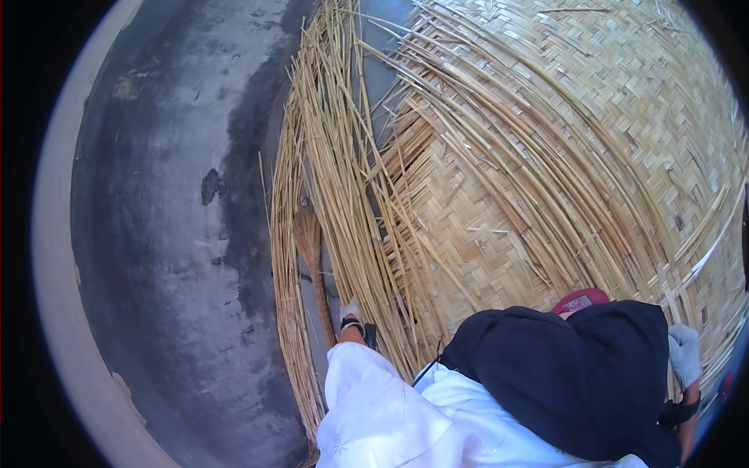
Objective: Weaving thin strips of bamboo into a large circular mat on the floor.
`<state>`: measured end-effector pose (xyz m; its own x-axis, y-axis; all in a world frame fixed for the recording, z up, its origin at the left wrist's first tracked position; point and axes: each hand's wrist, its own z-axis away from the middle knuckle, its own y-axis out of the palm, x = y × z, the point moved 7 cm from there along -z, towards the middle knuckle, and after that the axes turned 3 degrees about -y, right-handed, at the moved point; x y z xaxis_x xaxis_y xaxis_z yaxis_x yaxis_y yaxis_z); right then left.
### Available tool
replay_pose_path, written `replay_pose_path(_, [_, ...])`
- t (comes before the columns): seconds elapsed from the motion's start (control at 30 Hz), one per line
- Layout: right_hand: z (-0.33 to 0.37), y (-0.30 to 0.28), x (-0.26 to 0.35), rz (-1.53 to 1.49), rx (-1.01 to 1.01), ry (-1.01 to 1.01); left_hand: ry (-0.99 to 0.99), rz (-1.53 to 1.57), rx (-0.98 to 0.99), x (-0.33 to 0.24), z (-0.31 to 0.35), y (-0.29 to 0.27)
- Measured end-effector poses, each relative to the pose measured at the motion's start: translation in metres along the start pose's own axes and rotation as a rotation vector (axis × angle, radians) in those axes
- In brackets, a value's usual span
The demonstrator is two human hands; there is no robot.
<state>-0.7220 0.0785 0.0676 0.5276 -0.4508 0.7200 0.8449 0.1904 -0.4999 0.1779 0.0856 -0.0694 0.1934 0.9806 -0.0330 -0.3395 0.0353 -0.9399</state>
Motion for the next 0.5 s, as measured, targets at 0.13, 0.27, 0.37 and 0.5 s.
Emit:
replay_pose_path(0.13, [-0.003,0.004,-0.006,0.021,0.038,0.016,0.161,0.286,0.161,-0.013,0.028,0.007])
replay_pose_path(0.27, [-0.005,0.002,-0.010,-0.009,0.021,-0.003,0.162,0.545,0.092,-0.032,0.059,-0.019])
replay_pose_path(0.37, [-0.004,0.000,-0.009,-0.010,0.010,-0.023,0.218,0.739,-0.014,-0.043,0.058,-0.037])
replay_pose_path(0.5, [-0.002,-0.003,-0.003,0.024,-0.002,-0.030,0.372,0.604,-0.230,-0.074,0.049,-0.067])
